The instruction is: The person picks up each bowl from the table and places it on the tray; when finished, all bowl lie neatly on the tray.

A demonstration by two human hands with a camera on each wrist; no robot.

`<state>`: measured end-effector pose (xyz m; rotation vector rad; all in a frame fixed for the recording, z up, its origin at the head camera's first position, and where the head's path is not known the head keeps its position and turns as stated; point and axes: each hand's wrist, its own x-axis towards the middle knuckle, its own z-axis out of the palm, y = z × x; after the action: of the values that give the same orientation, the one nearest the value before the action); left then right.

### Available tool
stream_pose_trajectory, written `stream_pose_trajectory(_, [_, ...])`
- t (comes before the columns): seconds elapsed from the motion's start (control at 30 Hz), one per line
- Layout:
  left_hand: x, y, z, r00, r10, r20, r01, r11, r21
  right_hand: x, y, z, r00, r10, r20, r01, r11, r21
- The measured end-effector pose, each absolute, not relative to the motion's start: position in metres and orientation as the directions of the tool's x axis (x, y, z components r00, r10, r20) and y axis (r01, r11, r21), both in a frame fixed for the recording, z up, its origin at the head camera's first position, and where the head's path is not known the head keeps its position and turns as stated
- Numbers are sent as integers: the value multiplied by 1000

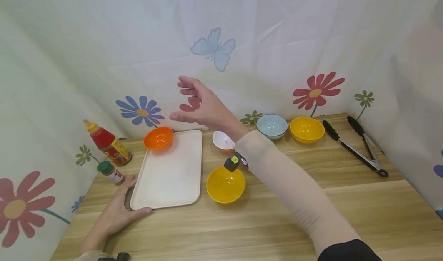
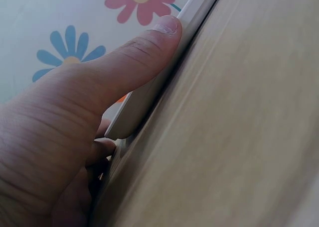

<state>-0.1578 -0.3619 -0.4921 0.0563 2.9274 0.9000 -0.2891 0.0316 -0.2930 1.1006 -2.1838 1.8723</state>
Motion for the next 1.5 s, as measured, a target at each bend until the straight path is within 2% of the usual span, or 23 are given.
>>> stream_pose_trajectory(0.1, [-158, -362, -493, -996, 58, -66, 10, 825, 565, -280, 48, -294, -722, -453, 523, -604, 42, -796])
stream_pose_trajectory(0.2, [-159, -363, -493, -996, 56, -70, 7, 826, 564, -271, 63, -297, -705, -446, 551, -625, 23, -780])
stream_pose_trajectory(0.33, [-159, -363, -494, -996, 58, -69, 9, 828, 561, -258, 82, -305, -690, -446, 570, -629, -20, -777])
stream_pose_trajectory(0.5, [-158, -363, -494, -996, 57, -68, 9, 825, 565, -242, 102, -321, -703, -451, 550, -607, -23, -794])
stream_pose_trajectory(0.7, [-155, -363, -493, -996, 35, -87, -20, 829, 560, -223, 119, -346, -734, -466, 494, -565, 15, -825])
stream_pose_trajectory(1.17, [-159, -360, -491, -996, 33, -88, -21, 830, 558, -198, 142, -418, -761, -555, 337, -412, 10, -911])
stream_pose_trajectory(1.5, [-159, -363, -494, -996, 36, -81, -15, 829, 559, -188, 138, -457, -802, -573, 169, -297, 138, -945])
